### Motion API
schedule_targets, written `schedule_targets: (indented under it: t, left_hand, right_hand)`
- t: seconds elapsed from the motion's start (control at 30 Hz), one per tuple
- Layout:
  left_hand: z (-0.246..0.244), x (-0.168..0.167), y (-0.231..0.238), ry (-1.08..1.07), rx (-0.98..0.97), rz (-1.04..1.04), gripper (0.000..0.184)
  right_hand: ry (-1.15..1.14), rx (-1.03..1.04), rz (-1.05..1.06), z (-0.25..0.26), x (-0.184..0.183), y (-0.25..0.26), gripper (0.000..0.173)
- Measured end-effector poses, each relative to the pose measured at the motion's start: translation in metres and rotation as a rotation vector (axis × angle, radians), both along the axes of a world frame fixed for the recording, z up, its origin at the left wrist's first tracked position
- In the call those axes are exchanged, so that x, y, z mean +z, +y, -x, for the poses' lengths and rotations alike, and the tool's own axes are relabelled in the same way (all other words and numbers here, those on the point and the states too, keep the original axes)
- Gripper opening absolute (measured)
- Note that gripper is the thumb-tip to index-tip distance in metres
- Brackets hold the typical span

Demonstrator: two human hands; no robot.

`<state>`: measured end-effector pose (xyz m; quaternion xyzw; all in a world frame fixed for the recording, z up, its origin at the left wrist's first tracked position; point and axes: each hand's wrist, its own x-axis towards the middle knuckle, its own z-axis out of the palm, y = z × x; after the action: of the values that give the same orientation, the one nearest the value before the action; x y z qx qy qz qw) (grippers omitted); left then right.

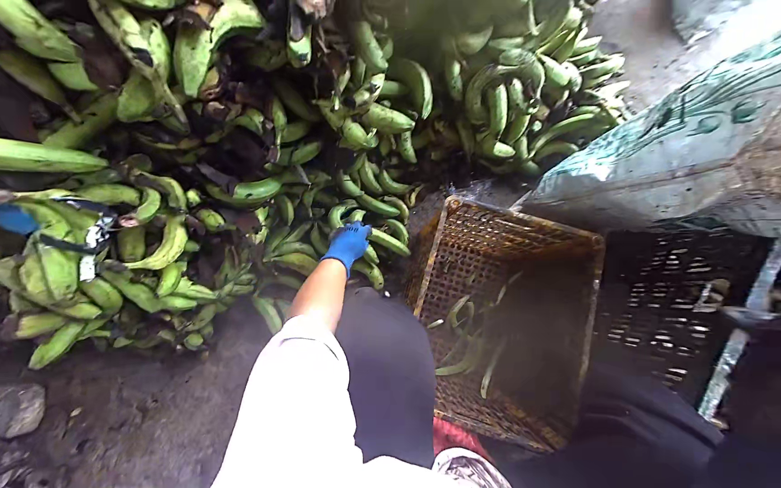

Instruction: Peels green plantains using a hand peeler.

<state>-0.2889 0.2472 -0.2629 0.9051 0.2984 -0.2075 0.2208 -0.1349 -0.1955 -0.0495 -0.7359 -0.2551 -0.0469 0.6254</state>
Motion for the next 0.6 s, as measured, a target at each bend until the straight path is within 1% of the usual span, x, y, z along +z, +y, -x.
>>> schedule_targets:
  t: [0.03, 0.1, 0.13, 0.2, 0.23, 0.27, 0.3, 0.37, 0.4, 0.43, 0.5, 0.53, 0.57, 0.6]
  left_hand:
    - [-0.002, 0.003, -0.001, 0.0, -0.018, -0.006, 0.035]
    - [-0.01, 0.024, -0.004, -0.021, -0.048, -0.034, 0.031]
    - [-0.015, 0.043, -0.009, -0.054, -0.071, -0.055, 0.03]
    - [-0.018, 0.097, -0.02, -0.177, -0.101, -0.084, 0.031]
    - [-0.012, 0.127, -0.024, -0.287, -0.085, -0.084, 0.031]
    - [-0.001, 0.158, -0.025, -0.445, -0.053, -0.071, 0.03]
    - [0.014, 0.189, -0.023, -0.648, -0.016, -0.031, 0.029]
    - [0.051, 0.248, -0.022, -1.048, 0.124, 0.186, 0.029]
    - [0.072, 0.269, -0.026, -1.192, 0.231, 0.276, 0.031]
    - [0.094, 0.281, -0.029, -1.28, 0.317, 0.304, 0.036]
    - [0.123, 0.286, -0.033, -1.36, 0.468, 0.22, 0.055]
    - [0.125, 0.285, -0.037, -1.351, 0.474, 0.175, 0.069]
    - [0.118, 0.282, -0.046, -1.35, 0.442, 0.172, 0.084]
    - [0.103, 0.278, -0.057, -1.346, 0.401, 0.229, 0.095]
  right_hand:
    - [0.024, 0.01, -0.017, -0.009, -0.014, -0.005, 0.04]
    - [0.027, -0.052, -0.006, -0.009, -0.02, 0.006, 0.038]
    - [0.018, -0.066, 0.01, -0.009, -0.018, 0.01, 0.037]
    - [0.018, -0.062, 0.007, -0.004, -0.012, 0.013, 0.035]
    - [0.024, -0.055, -0.01, -0.002, -0.011, 0.012, 0.035]
    - [0.029, -0.045, -0.04, -0.001, -0.01, 0.01, 0.034]
    - [0.039, -0.034, -0.081, -0.002, -0.011, 0.007, 0.035]
    - [0.075, -0.031, -0.163, 0.0, -0.008, 0.001, 0.035]
    - [0.101, -0.035, -0.211, 0.003, -0.004, 0.0, 0.034]
    - [0.134, -0.033, -0.273, 0.005, 0.0, -0.001, 0.031]
    - [0.211, 0.007, -0.413, 0.004, 0.002, -0.006, 0.027]
    - [0.252, 0.019, -0.47, 0.006, 0.006, -0.006, 0.026]
    - [0.294, 0.033, -0.522, 0.01, 0.01, -0.004, 0.027]
    - [0.34, 0.064, -0.583, 0.012, 0.012, -0.002, 0.028]
